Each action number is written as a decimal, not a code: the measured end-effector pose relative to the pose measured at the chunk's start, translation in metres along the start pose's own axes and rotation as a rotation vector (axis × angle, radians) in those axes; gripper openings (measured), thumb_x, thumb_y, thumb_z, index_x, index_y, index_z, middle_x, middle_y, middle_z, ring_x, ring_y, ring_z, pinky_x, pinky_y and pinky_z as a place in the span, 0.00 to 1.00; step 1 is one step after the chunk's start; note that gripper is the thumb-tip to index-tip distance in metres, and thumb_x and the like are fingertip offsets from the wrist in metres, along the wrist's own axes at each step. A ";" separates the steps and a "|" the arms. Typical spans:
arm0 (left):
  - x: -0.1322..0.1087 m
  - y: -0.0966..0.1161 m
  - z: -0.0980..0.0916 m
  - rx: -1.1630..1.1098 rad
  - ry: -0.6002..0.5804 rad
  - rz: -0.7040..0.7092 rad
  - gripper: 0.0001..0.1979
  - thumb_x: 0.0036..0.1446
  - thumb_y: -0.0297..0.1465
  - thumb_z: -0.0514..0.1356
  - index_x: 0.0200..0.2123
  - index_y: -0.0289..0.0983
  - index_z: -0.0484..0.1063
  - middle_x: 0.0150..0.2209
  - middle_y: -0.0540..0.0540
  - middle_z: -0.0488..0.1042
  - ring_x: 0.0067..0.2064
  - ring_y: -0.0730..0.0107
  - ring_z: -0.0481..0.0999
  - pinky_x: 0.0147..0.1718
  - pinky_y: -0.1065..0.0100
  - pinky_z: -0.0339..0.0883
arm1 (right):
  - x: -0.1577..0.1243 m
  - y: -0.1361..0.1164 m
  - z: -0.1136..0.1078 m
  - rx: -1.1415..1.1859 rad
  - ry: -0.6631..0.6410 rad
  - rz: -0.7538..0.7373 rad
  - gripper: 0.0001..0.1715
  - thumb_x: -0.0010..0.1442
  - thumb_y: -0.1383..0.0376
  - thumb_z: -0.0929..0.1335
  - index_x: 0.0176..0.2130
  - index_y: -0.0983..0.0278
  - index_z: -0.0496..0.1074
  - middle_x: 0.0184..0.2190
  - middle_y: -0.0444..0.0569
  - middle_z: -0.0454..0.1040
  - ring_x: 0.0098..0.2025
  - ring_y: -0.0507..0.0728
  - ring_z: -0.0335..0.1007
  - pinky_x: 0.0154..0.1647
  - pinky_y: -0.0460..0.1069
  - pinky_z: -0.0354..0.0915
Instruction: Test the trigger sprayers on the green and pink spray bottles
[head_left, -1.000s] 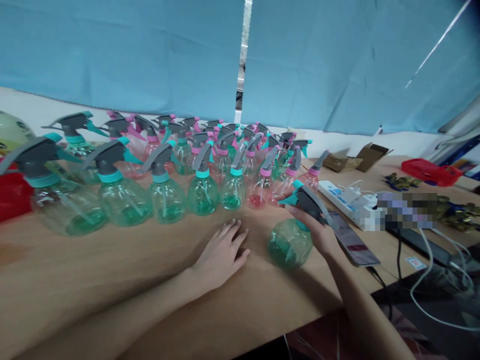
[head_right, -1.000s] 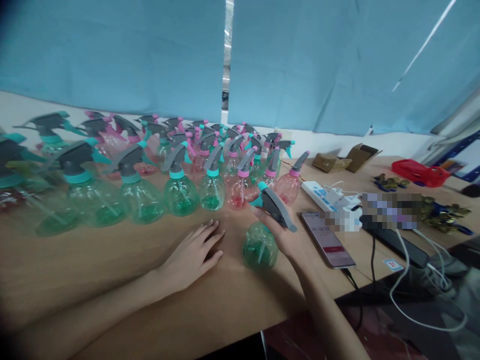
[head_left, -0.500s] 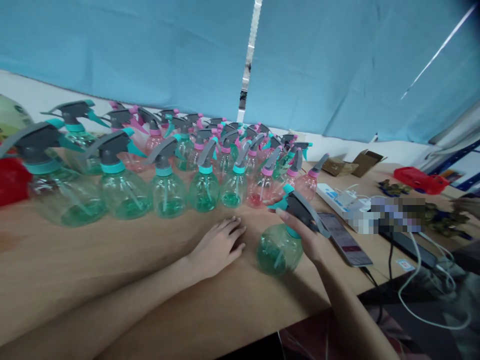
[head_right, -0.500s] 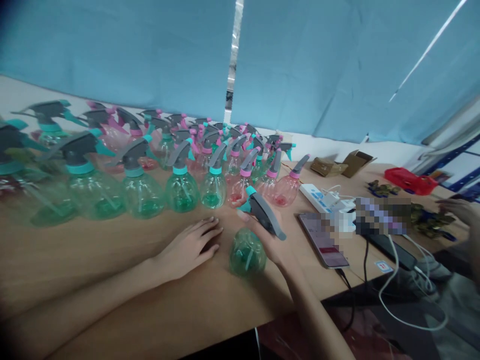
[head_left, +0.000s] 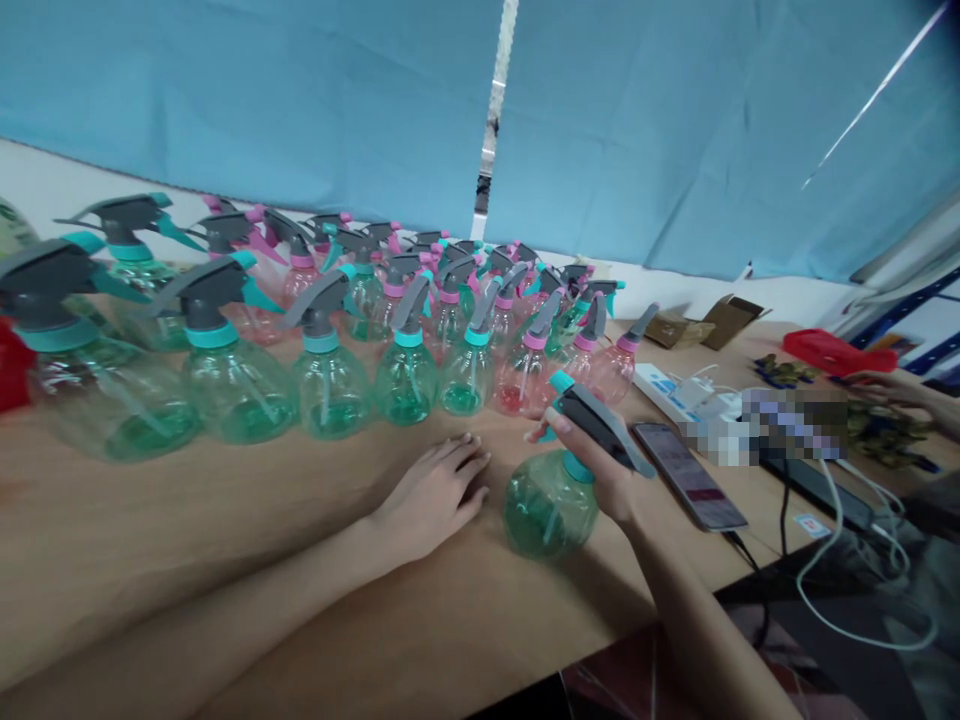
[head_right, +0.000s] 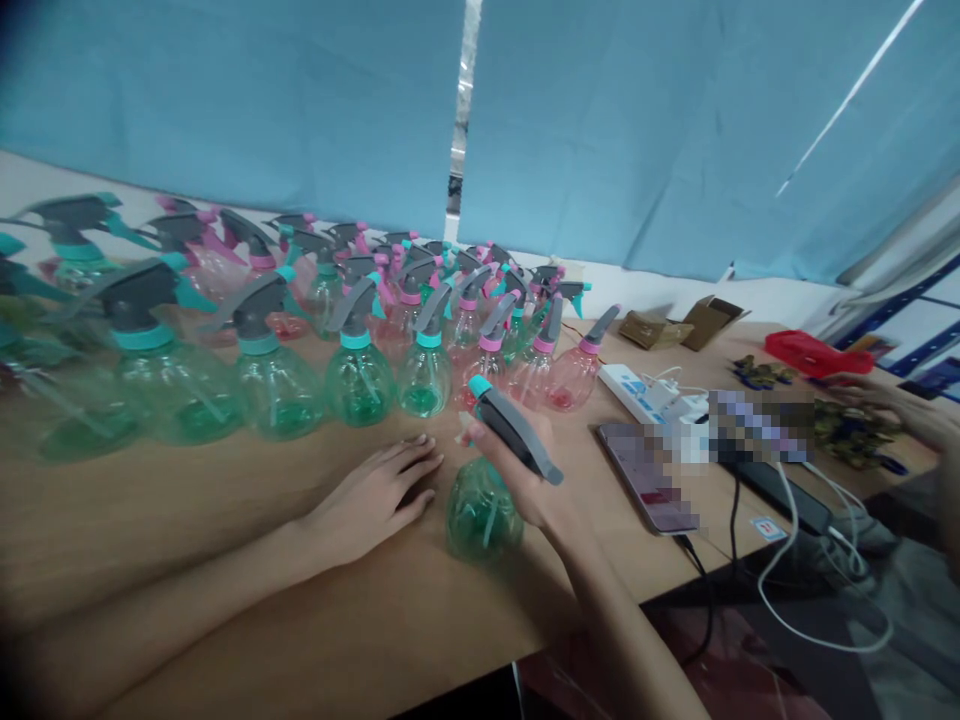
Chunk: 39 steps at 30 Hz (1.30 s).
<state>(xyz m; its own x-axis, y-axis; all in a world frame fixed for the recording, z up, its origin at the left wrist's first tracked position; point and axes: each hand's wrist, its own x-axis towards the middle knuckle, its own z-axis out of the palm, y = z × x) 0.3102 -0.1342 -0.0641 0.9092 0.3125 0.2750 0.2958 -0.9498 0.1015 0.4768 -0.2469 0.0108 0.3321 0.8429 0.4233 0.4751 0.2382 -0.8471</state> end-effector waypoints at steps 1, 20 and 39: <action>0.000 0.000 0.000 0.000 0.002 0.001 0.20 0.64 0.34 0.50 0.55 0.32 0.66 0.59 0.39 0.66 0.61 0.57 0.62 0.59 0.55 0.56 | 0.000 0.002 0.001 0.012 0.002 -0.005 0.15 0.57 0.53 0.66 0.29 0.60 0.72 0.26 0.45 0.74 0.32 0.57 0.71 0.37 0.52 0.65; 0.001 0.000 0.003 -0.038 0.020 -0.004 0.20 0.63 0.34 0.50 0.55 0.31 0.67 0.58 0.38 0.66 0.61 0.56 0.62 0.59 0.54 0.56 | -0.007 -0.006 0.008 0.060 -0.004 -0.019 0.16 0.57 0.54 0.66 0.43 0.57 0.75 0.32 0.46 0.77 0.39 0.59 0.73 0.45 0.54 0.66; 0.000 0.000 0.004 -0.040 0.052 0.001 0.20 0.63 0.34 0.51 0.54 0.30 0.67 0.58 0.38 0.67 0.61 0.57 0.62 0.59 0.56 0.56 | -0.013 -0.009 0.009 -0.079 0.106 0.203 0.15 0.50 0.53 0.68 0.32 0.59 0.79 0.34 0.49 0.78 0.47 0.65 0.71 0.50 0.57 0.64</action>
<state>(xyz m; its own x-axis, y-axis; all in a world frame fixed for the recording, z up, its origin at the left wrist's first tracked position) 0.3111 -0.1342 -0.0685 0.8927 0.3130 0.3242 0.2822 -0.9492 0.1393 0.4610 -0.2554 0.0103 0.5091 0.8134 0.2816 0.4508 0.0267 -0.8922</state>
